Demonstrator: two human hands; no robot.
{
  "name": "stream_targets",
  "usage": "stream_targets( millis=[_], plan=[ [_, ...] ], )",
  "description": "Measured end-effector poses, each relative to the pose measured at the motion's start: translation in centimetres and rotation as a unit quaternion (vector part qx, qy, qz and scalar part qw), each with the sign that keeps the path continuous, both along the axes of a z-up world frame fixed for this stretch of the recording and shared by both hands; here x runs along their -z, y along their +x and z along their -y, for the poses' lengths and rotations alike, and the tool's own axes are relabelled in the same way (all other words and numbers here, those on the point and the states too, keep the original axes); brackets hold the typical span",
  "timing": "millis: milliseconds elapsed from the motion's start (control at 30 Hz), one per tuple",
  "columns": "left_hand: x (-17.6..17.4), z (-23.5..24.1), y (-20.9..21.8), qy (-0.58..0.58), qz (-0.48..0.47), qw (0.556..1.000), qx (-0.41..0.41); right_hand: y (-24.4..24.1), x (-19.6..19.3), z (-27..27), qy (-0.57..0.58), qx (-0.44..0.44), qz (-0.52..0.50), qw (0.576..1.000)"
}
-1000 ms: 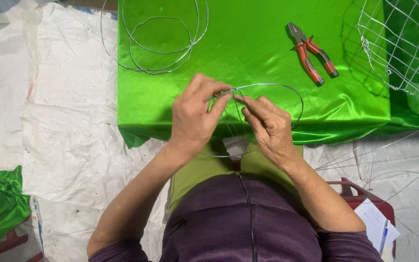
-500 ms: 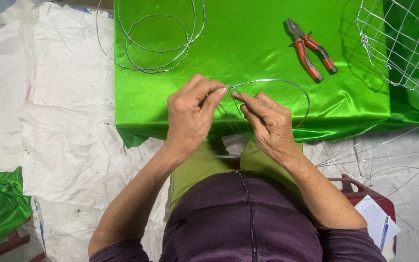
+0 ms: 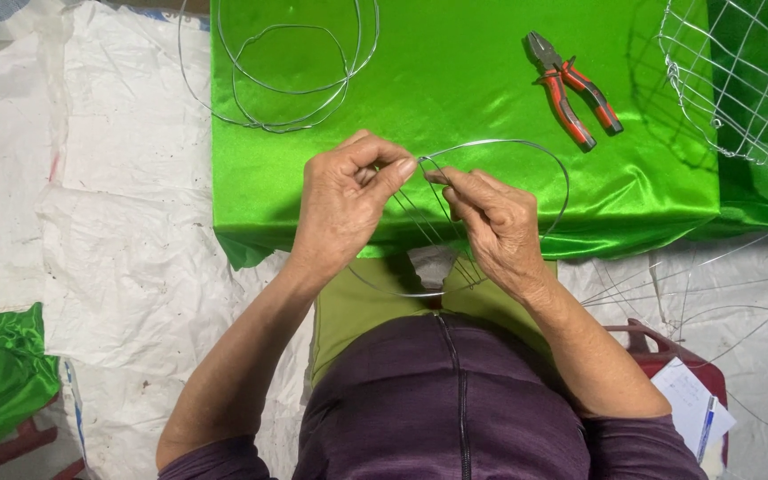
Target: The person constructs a circular wire frame by hand, bending and joining thin metal wires together.
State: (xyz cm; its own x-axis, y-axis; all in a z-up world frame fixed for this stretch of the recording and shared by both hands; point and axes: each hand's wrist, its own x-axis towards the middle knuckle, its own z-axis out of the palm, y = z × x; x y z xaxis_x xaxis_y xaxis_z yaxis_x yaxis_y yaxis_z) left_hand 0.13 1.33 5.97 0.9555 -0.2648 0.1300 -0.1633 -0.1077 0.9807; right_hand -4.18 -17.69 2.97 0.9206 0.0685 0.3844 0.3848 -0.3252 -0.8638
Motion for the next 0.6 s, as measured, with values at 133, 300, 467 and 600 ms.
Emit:
stream_targets(
  millis=[133, 300, 467, 600],
  plan=[
    [-0.1, -0.1, 0.1, 0.02, 0.007, 1.0, 0.0, 0.1, 0.6, 0.0, -0.001, -0.006, 0.015, 1.0],
    [0.6, -0.3, 0.3, 0.018, 0.002, 1.0, 0.003, 0.1, 0.8, -0.4, -0.003, 0.004, 0.02, 1.0],
    [0.9, -0.5, 0.6, -0.003, -0.053, 0.999, -0.005, 0.2, 2.9, 0.2, -0.107, 0.012, 0.059, 0.992],
    [0.1, -0.1, 0.7, -0.023, -0.053, 0.998, -0.016, 1.3, 1.8, -0.1, -0.129, -0.006, 0.058, 0.99]
  ],
)
